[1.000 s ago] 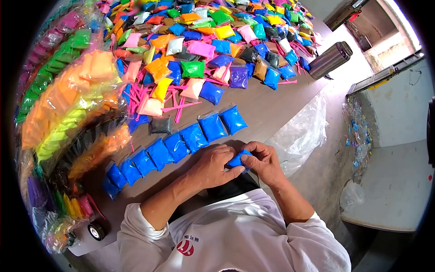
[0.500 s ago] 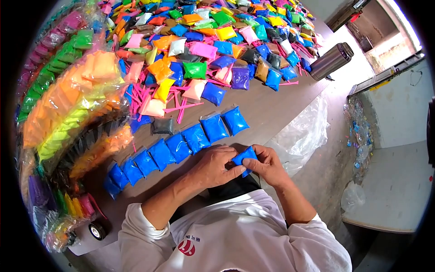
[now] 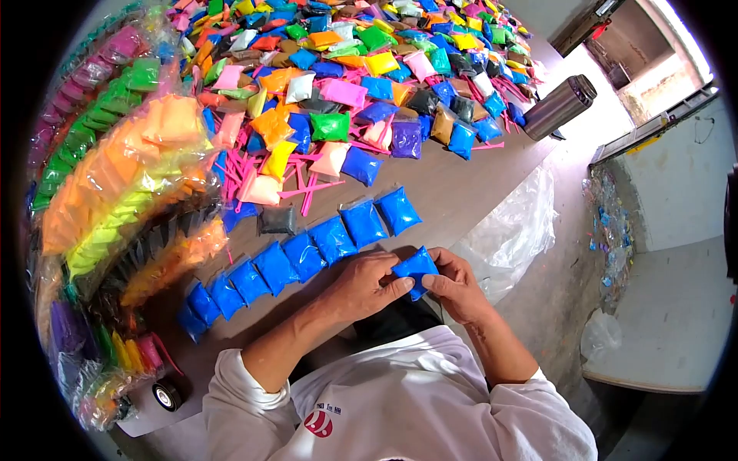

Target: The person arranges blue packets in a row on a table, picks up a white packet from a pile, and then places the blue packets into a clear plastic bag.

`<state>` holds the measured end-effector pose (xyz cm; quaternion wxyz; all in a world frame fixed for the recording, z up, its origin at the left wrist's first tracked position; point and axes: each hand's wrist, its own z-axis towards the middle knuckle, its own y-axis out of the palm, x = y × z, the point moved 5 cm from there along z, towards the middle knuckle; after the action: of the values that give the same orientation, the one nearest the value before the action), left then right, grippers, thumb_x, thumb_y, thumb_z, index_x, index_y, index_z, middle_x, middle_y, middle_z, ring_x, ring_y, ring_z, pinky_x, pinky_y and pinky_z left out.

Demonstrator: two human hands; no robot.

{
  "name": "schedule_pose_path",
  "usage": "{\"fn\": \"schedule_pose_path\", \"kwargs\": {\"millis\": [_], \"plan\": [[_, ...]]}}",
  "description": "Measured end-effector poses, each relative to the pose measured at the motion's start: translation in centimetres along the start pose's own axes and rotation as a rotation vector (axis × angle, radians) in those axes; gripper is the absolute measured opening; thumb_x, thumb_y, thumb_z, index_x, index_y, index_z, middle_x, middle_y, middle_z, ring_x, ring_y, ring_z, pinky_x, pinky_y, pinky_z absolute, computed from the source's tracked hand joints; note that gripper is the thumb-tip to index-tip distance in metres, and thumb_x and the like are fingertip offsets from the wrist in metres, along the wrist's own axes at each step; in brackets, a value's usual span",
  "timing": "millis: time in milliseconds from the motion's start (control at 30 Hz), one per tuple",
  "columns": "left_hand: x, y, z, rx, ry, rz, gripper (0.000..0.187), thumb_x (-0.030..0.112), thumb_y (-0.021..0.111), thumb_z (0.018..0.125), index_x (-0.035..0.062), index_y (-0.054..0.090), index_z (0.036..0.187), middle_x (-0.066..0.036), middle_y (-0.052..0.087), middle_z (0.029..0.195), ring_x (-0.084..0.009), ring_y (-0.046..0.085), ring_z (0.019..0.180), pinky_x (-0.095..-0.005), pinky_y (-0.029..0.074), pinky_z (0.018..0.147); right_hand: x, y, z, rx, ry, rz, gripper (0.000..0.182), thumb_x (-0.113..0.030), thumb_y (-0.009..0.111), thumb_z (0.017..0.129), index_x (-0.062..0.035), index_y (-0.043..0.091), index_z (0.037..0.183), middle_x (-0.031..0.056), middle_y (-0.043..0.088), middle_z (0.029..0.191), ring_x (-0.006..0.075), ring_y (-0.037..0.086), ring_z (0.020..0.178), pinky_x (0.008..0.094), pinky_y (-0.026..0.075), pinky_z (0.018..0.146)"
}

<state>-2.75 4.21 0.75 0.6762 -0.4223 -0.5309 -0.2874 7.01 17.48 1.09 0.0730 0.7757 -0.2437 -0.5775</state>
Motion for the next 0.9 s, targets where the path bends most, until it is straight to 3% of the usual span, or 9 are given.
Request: {"fn": "schedule_pose_path", "kwargs": {"millis": [67, 167, 233, 367, 433, 567, 767, 900], "plan": [[0.3, -0.2, 0.0, 0.036, 0.014, -0.037, 0.030, 0.028, 0.070, 0.090, -0.0006, 0.062, 0.091, -0.015, 0.062, 0.081, -0.0310, 0.060, 0.076, -0.0415, 0.048, 0.070, 0.5, -0.6, -0.3, -0.002, -0.012, 0.065, 0.022, -0.007, 0.071, 0.090, -0.0006, 0.065, 0.110, 0.0032, 0.068, 0.099, 0.0092, 0.063, 0.087, 0.0249, 0.051, 0.077], [0.2, 0.0, -0.1, -0.081, -0.064, 0.016, 0.033, 0.030, 0.071, 0.090, -0.0009, 0.068, 0.099, -0.015, 0.063, 0.087, -0.0272, 0.062, 0.084, -0.0395, 0.050, 0.079, 1.0, -1.7, -0.4, -0.016, -0.017, -0.002, 0.030, -0.009, 0.078, 0.086, 0.0006, 0.064, 0.111, 0.0026, 0.068, 0.097, 0.0099, 0.063, 0.080, 0.0237, 0.052, 0.074], [0.3, 0.2, -0.3, -0.050, 0.122, 0.043, 0.031, 0.030, 0.071, 0.091, -0.0005, 0.068, 0.095, -0.014, 0.063, 0.087, -0.0255, 0.062, 0.084, -0.0386, 0.050, 0.078, 0.6, -1.9, -0.4, -0.082, -0.063, -0.109, 0.030, -0.007, 0.079, 0.085, 0.0010, 0.065, 0.110, 0.0019, 0.068, 0.096, 0.0101, 0.063, 0.080, 0.0230, 0.051, 0.074], [0.5, 0.2, -0.2, -0.097, 0.105, 0.075, 0.030, 0.029, 0.072, 0.090, -0.0003, 0.069, 0.092, -0.014, 0.063, 0.086, -0.0259, 0.062, 0.082, -0.0391, 0.049, 0.076, -0.2, -1.8, -0.2, -0.131, 0.034, -0.302, 0.030, -0.009, 0.080, 0.084, 0.0015, 0.067, 0.108, 0.0028, 0.067, 0.097, 0.0110, 0.063, 0.082, 0.0244, 0.052, 0.075], [0.1, -0.1, -0.3, -0.067, -0.086, 0.035, 0.029, 0.029, 0.073, 0.089, 0.0004, 0.069, 0.093, -0.013, 0.063, 0.086, -0.0271, 0.062, 0.082, -0.0398, 0.049, 0.074, -0.5, -1.2, 0.0, -0.031, -0.057, -0.003, 0.025, -0.010, 0.080, 0.085, 0.0019, 0.069, 0.104, 0.0048, 0.067, 0.101, 0.0125, 0.063, 0.087, 0.0267, 0.053, 0.078], [-0.1, 0.1, -0.2, -0.063, -0.071, 0.023, 0.029, 0.029, 0.074, 0.088, 0.0014, 0.069, 0.095, -0.012, 0.064, 0.086, -0.0273, 0.061, 0.082, -0.0401, 0.049, 0.074, 0.9, -1.5, -0.3, -0.023, -0.051, 0.120, 0.020, -0.010, 0.078, 0.087, 0.0024, 0.070, 0.102, 0.0060, 0.066, 0.103, 0.0149, 0.064, 0.091, 0.0289, 0.054, 0.083], [0.2, 0.3, -0.3, -0.063, 0.008, 0.059, 0.034, 0.032, 0.076, 0.086, 0.0011, 0.070, 0.099, -0.013, 0.067, 0.094, -0.0287, 0.064, 0.088, -0.0393, 0.051, 0.079, -0.2, -1.3, 0.1, -0.076, -0.094, -0.047, 0.018, -0.010, 0.074, 0.091, 0.0038, 0.072, 0.102, 0.0064, 0.067, 0.101, 0.0137, 0.062, 0.091, 0.0274, 0.051, 0.083], [0.6, 0.1, -0.2, -0.088, 0.090, 0.071, 0.036, 0.033, 0.076, 0.086, -0.0005, 0.070, 0.098, -0.013, 0.068, 0.098, -0.0286, 0.064, 0.092, -0.0387, 0.051, 0.081, -1.3, -2.0, 0.4, -0.147, 0.012, -0.279, 0.017, -0.010, 0.076, 0.090, 0.0039, 0.073, 0.100, 0.0060, 0.068, 0.099, 0.0121, 0.061, 0.090, 0.0265, 0.049, 0.081]]}}
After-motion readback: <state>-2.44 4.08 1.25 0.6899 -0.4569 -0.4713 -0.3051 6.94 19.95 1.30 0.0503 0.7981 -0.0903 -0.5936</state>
